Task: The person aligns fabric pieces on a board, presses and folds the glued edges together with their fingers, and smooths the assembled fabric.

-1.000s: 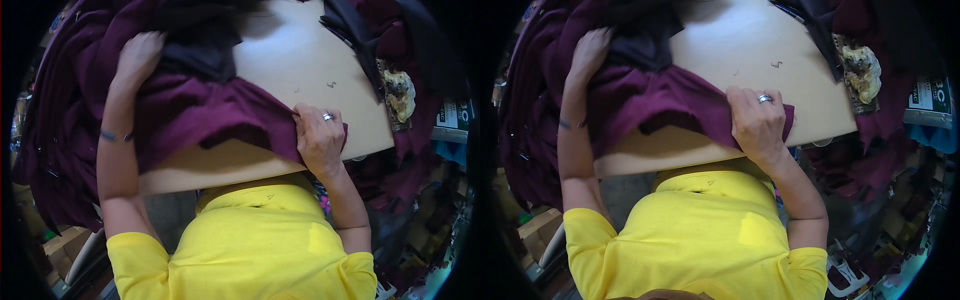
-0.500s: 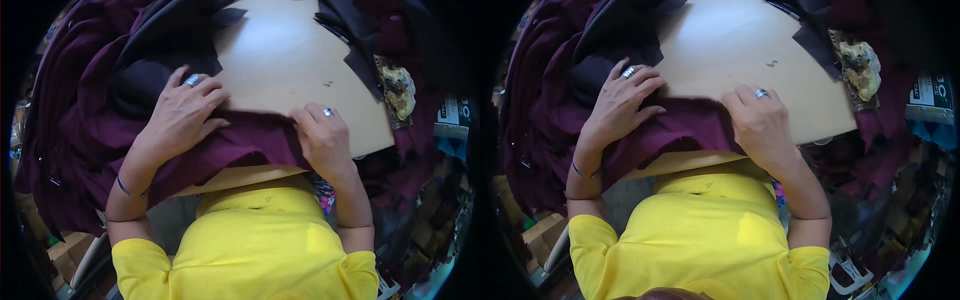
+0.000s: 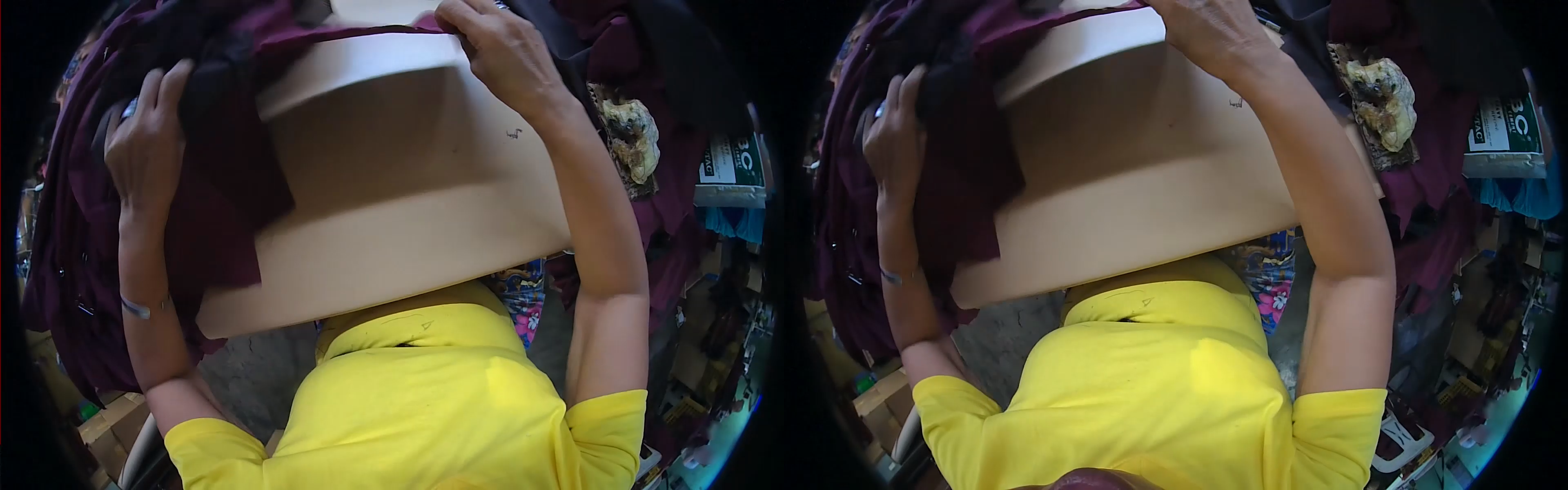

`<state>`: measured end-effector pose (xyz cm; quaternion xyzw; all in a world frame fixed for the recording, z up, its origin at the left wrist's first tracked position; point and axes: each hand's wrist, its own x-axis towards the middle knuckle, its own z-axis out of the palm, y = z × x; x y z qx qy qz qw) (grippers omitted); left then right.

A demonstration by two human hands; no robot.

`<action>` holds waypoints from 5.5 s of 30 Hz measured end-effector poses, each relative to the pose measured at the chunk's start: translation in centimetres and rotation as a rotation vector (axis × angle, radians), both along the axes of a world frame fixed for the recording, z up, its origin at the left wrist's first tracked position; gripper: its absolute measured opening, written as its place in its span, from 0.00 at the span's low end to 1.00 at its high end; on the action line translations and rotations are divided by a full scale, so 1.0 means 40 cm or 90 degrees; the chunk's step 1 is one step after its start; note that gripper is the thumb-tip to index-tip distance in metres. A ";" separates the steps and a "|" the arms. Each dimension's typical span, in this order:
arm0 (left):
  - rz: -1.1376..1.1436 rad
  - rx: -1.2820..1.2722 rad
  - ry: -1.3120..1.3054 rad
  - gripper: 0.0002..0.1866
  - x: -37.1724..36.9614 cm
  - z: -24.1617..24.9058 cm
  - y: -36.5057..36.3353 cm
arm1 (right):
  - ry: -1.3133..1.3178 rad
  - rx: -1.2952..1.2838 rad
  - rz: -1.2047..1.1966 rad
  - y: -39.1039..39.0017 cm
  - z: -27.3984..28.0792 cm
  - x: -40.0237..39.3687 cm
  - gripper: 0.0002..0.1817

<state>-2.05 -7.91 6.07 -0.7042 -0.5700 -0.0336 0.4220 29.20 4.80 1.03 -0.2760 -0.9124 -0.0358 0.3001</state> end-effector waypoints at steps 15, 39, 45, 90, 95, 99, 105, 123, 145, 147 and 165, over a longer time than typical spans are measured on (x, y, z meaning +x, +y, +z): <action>-0.087 -0.450 -0.352 0.25 0.064 0.057 -0.033 | -0.087 -0.145 0.012 -0.111 0.084 0.146 0.14; 0.013 -0.299 -0.167 0.33 0.101 -0.197 -0.037 | -0.210 -0.236 -0.076 -0.272 -0.171 0.003 0.44; -0.026 -0.253 -0.152 0.28 0.074 -0.203 -0.020 | -0.298 -0.231 -0.181 -0.153 -0.161 0.060 0.42; -0.201 -0.161 -0.265 0.29 -0.025 -0.272 0.057 | -0.094 -0.320 0.280 -0.401 -0.157 -0.307 0.38; -0.193 -0.170 -0.289 0.34 -0.027 -0.281 0.062 | -0.188 -0.352 0.510 -0.465 -0.157 -0.323 0.38; -0.200 -0.142 -0.248 0.28 -0.025 -0.276 0.060 | -0.087 -0.490 0.400 -0.426 -0.153 -0.227 0.37; -0.213 -0.134 -0.241 0.32 -0.013 -0.264 0.061 | -0.104 -0.385 0.385 -0.420 -0.131 -0.100 0.35; -0.010 -0.543 -0.145 0.33 0.215 -0.081 -0.167 | -0.094 0.021 -0.146 -0.073 -0.170 0.100 0.26; -0.247 -0.269 -0.228 0.26 0.306 -0.246 -0.006 | 0.094 -0.615 0.194 -0.473 -0.081 0.167 0.26; -0.261 -0.264 -0.229 0.27 0.307 -0.253 -0.006 | 0.372 -0.728 0.092 -0.482 -0.080 0.249 0.21; -0.288 -0.294 -0.188 0.29 0.315 -0.251 -0.012 | -0.324 -0.412 -0.554 -0.394 -0.672 0.685 0.46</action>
